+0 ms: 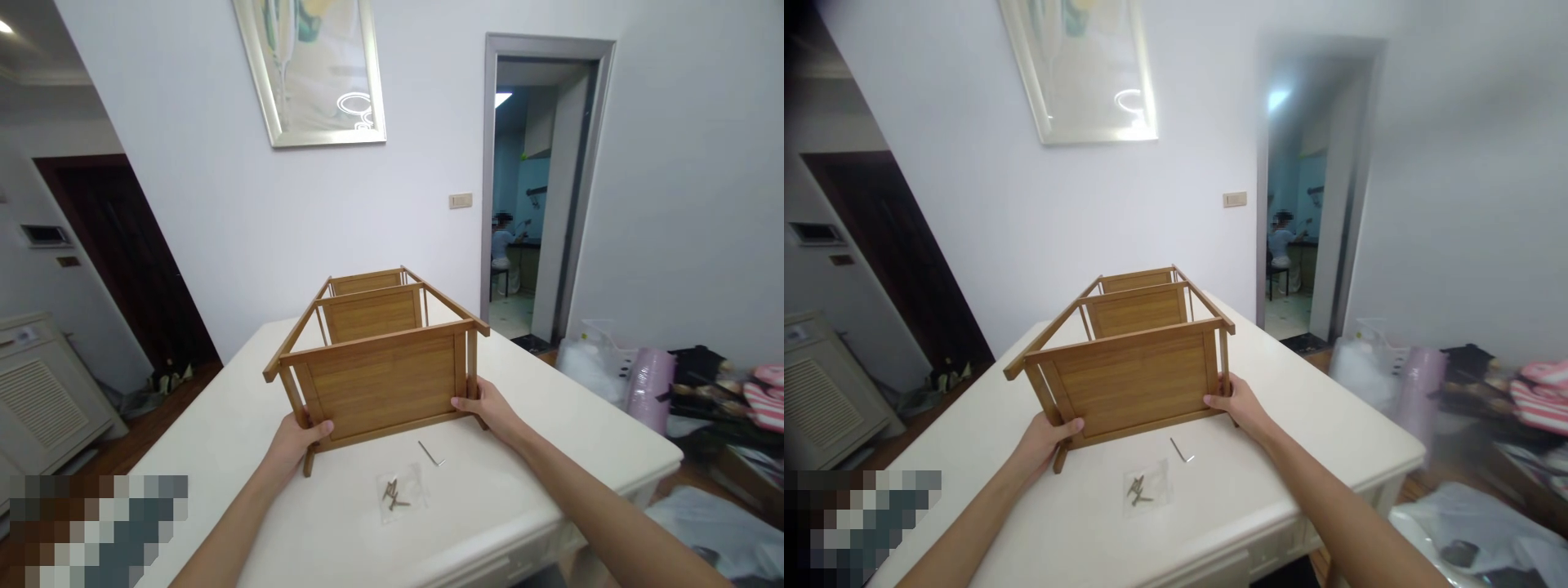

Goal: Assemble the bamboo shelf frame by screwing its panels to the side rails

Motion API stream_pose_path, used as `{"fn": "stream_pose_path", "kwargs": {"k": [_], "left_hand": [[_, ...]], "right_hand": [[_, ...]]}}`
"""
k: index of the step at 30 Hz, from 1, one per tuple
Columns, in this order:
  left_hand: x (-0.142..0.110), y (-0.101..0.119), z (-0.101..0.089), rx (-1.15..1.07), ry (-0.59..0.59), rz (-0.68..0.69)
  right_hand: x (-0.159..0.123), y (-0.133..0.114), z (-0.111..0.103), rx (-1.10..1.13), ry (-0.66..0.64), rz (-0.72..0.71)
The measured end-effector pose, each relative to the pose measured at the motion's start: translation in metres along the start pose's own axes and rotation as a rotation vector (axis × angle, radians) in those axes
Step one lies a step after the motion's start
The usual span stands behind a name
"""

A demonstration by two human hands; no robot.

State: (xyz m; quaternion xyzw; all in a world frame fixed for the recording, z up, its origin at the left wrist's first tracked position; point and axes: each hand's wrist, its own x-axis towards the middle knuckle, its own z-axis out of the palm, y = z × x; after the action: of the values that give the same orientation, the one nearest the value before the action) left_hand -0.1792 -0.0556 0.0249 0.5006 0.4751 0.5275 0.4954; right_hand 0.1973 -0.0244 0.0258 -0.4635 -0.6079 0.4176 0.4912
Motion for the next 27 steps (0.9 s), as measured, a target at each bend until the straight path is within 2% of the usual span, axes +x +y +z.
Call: {"fn": "stream_pose_path", "kwargs": {"k": [2, 4, 6, 7, 8, 9, 12, 16, 19, 27], "left_hand": [[0.000, -0.001, 0.001, 0.018, 0.022, -0.008], [0.001, -0.001, 0.002, 0.022, 0.037, -0.010], [0.000, 0.000, 0.003, 0.012, 0.041, -0.007], [0.000, 0.000, 0.004, 0.003, 0.035, -0.006], [0.000, 0.001, 0.005, -0.006, 0.027, -0.005], [-0.001, 0.002, 0.005, -0.017, 0.021, -0.002], [-0.001, 0.004, 0.007, -0.042, -0.001, 0.011], [-0.001, 0.005, 0.007, -0.041, -0.022, 0.045], [0.000, 0.004, 0.006, -0.022, -0.018, 0.049], [0.000, 0.006, 0.008, -0.049, -0.057, 0.045]], "right_hand": [[-0.004, -0.002, 0.001, -0.096, 0.106, -0.064], [-0.014, -0.005, 0.003, -0.259, 0.344, -0.188], [-0.031, -0.009, 0.010, -0.427, 0.600, -0.376], [-0.040, -0.011, 0.016, -0.481, 0.672, -0.469], [-0.051, -0.013, 0.025, -0.520, 0.671, -0.549], [-0.060, -0.015, 0.036, -0.549, 0.590, -0.614], [-0.082, -0.021, 0.074, -0.641, 0.145, -0.683], [-0.089, -0.030, 0.114, -0.650, -0.096, -0.631], [-0.089, -0.033, 0.121, -0.702, -0.212, -0.569], [-0.095, -0.040, 0.111, -0.665, -0.300, -0.456]]}}
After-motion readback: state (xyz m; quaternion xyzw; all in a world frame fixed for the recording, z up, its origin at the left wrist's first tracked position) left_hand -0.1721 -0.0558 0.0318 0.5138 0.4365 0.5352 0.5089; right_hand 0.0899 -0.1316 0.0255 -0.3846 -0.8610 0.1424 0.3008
